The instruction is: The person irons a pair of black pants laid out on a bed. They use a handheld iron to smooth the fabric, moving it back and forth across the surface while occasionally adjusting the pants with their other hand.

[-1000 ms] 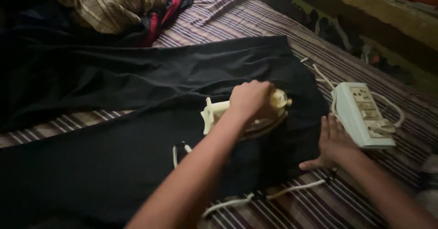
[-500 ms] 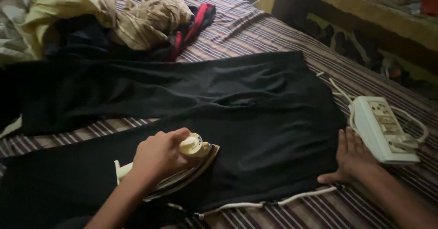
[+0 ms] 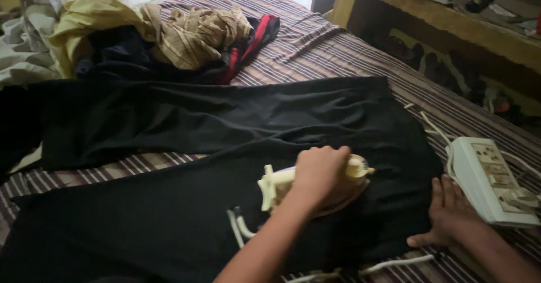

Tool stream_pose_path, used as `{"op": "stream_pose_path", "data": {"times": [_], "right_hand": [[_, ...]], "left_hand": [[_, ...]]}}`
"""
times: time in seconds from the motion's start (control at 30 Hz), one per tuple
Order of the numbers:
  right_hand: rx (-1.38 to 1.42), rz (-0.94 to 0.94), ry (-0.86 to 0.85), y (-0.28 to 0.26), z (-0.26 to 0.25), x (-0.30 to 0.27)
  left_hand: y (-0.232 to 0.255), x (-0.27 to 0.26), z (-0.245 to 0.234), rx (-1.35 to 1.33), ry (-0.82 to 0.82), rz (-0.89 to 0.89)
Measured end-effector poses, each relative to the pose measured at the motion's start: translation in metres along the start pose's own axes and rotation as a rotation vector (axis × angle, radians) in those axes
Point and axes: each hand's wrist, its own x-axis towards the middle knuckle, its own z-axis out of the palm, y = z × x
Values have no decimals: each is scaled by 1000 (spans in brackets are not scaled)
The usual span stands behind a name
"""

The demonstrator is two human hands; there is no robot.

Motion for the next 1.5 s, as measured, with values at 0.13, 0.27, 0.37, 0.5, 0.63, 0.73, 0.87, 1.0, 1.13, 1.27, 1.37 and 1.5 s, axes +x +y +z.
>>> {"op": "stream_pose_path", "data": {"times": [0.13,0.27,0.37,0.5,0.63,0.73,0.87,1.0,1.13,1.27,1.37,1.5], "right_hand": [[-38,47,-6,0,5,13],[-198,117,-52,9,19,46],[-367,126,68,10,37,71],[-544,278,435,14,68,86],[-605,314,499,2,81,87],[-638,317,471,6,73,76],[-422,184,134,5,40,67],[-392,149,115,8,28,56],[-255,187,18,2,26,54],[-358,86,-14,4,20,46],[-221,117,2,2,17,36],[-138,111,38,-2,13,24]], "left_hand": [[-3,6,12,18,78,95],[-28,-7,6,-26,-45,60],[-67,-28,-19,95,-26,54],[-120,-63,-68,147,-78,-103],[-163,-105,-115,163,-218,-396],[-177,-128,-137,180,-158,-482],[-171,-130,-144,144,-182,-508],[-158,-113,-133,111,-225,-476],[-135,-92,-111,114,-220,-365],[-99,-66,-90,89,-237,-265],[-72,-51,-79,48,-190,-213],[-52,-34,-63,-12,-193,-180]]}}
